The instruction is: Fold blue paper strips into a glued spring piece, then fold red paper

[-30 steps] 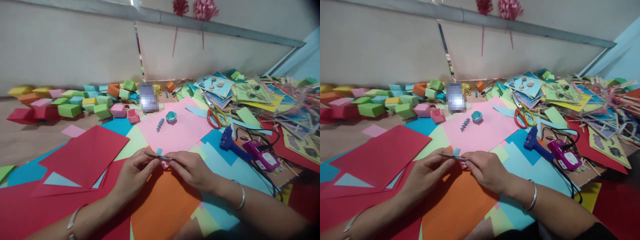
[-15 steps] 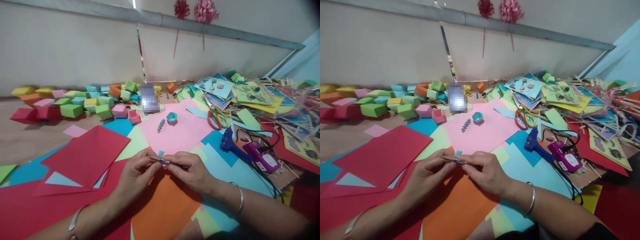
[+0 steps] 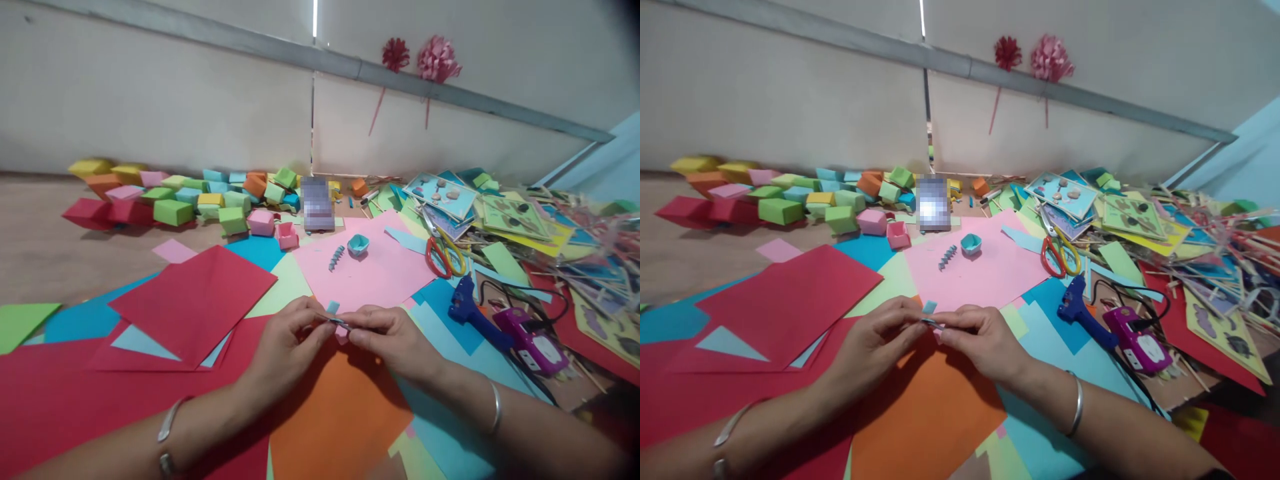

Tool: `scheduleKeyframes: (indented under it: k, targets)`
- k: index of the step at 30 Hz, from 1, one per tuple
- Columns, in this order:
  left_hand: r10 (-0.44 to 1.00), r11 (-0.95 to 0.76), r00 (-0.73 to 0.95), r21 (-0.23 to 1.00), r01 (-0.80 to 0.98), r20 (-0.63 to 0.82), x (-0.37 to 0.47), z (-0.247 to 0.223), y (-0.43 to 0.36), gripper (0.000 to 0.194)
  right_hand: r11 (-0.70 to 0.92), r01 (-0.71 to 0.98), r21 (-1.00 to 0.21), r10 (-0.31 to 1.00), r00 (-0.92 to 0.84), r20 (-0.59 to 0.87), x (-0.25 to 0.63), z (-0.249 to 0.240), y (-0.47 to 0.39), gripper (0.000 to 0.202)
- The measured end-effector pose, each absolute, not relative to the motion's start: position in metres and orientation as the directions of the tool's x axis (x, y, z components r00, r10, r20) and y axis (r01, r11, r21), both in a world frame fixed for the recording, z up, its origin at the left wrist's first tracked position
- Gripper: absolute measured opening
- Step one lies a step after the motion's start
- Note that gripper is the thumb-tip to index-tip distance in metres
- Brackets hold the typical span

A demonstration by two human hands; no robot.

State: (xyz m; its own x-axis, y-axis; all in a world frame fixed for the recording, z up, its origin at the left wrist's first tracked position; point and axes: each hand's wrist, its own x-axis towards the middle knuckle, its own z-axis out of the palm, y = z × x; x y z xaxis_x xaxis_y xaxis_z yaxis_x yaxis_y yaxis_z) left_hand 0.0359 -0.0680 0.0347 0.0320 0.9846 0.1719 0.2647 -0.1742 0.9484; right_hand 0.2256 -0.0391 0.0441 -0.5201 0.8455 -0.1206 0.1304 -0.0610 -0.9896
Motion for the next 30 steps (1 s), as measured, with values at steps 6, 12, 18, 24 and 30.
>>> scheduleKeyframes:
  k: [6,12,18,24,30]
  targets:
    - [0.996,-0.087,0.011,0.977,0.195,0.087,0.033,0.034,-0.065,0.018,0.121,0.19,-0.974,0.872,-0.489,0.013,0.22,0.044,-0.031,0.023]
    - [0.997,-0.071,0.011,0.989,0.127,0.07,0.03,0.024,-0.062,0.012,0.238,0.215,-0.947,0.848,-0.521,0.095,0.22,0.039,-0.029,0.023]
    - [0.994,-0.109,0.005,0.982,0.153,0.11,0.031,0.024,-0.062,0.014,0.111,0.221,-0.969,0.807,-0.589,-0.042,0.228,0.048,-0.024,0.028]
    - [0.994,-0.107,0.027,0.98,0.17,0.104,0.031,0.027,-0.062,0.021,0.099,0.258,-0.961,0.813,-0.578,-0.071,0.23,0.043,-0.022,0.03]
    - [1.0,0.002,0.022,0.993,0.114,-0.005,0.032,0.03,-0.062,0.018,0.478,0.304,-0.824,0.797,-0.545,0.261,0.228,0.033,-0.03,0.043]
